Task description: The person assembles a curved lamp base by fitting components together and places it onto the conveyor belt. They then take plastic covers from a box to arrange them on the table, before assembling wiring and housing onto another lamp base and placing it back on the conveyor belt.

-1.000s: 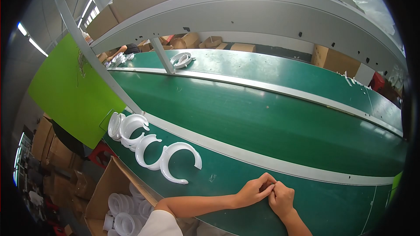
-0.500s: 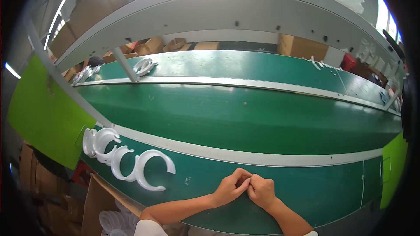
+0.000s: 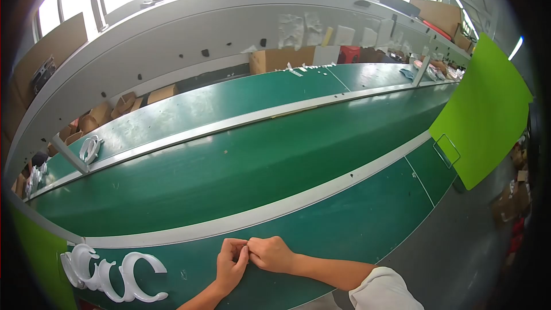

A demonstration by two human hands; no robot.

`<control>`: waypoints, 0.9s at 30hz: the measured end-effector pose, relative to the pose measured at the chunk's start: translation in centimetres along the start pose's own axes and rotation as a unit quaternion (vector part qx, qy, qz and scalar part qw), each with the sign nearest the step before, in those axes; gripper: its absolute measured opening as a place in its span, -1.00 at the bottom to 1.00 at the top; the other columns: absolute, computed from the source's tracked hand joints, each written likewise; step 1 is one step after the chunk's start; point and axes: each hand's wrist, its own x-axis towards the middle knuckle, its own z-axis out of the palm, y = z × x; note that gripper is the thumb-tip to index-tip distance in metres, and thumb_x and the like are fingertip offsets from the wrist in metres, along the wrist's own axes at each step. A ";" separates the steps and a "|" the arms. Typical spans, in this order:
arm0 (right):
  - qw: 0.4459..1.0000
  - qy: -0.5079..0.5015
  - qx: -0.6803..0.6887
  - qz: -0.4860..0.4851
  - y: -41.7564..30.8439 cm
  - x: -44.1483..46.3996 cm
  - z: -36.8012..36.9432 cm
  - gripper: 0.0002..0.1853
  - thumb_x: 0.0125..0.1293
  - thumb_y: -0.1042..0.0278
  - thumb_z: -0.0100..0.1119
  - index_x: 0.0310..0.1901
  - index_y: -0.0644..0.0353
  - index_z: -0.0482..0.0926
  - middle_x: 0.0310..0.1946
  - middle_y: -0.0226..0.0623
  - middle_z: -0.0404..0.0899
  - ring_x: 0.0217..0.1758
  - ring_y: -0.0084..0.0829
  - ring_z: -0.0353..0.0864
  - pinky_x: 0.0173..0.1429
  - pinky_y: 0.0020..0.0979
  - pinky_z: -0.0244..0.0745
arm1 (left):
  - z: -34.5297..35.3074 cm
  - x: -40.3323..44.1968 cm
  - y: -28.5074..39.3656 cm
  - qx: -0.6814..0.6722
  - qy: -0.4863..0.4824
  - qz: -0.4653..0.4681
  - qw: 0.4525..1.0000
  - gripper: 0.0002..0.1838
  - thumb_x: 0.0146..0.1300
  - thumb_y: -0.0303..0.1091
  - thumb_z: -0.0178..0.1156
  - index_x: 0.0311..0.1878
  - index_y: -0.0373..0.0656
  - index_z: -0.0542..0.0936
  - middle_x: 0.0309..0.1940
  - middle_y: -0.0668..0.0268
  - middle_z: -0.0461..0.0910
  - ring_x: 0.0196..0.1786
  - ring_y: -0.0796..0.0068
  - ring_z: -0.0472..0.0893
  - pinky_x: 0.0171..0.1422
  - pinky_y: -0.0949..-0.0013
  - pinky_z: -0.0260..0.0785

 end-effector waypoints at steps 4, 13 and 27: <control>1.000 0.001 0.005 0.004 0.0 -0.1 0.1 -0.90 0.26 0.38 0.14 -0.35 0.21 0.51 -0.44 -0.24 0.53 -0.45 -0.11 0.59 -0.40 -0.20 0.51 | 0.0 -0.1 0.6 -0.011 -0.016 -0.011 1.000 -0.88 0.44 -0.58 0.07 -0.01 -0.27 0.40 -0.30 0.33 0.55 -0.36 0.70 0.51 -0.30 0.59 0.39; 1.000 -0.004 0.009 0.008 0.1 -0.2 0.3 -0.89 0.28 0.38 0.14 -0.34 0.22 0.51 -0.44 -0.24 0.52 -0.44 -0.12 0.59 -0.40 -0.20 0.51 | 0.1 0.0 0.3 -0.014 0.004 -0.006 1.000 -0.87 0.42 -0.55 0.11 -0.03 -0.27 0.41 -0.38 0.33 0.58 -0.41 0.71 0.50 -0.37 0.58 0.34; 1.000 -0.005 0.002 0.000 0.0 -0.1 0.1 -0.90 0.28 0.38 0.14 -0.33 0.21 0.51 -0.42 -0.25 0.52 -0.44 -0.13 0.58 -0.40 -0.20 0.50 | -0.1 0.0 0.3 0.013 -0.013 -0.005 1.000 -0.88 0.44 -0.59 0.05 -0.02 -0.25 0.39 -0.33 0.33 0.52 -0.39 0.68 0.50 -0.34 0.58 0.38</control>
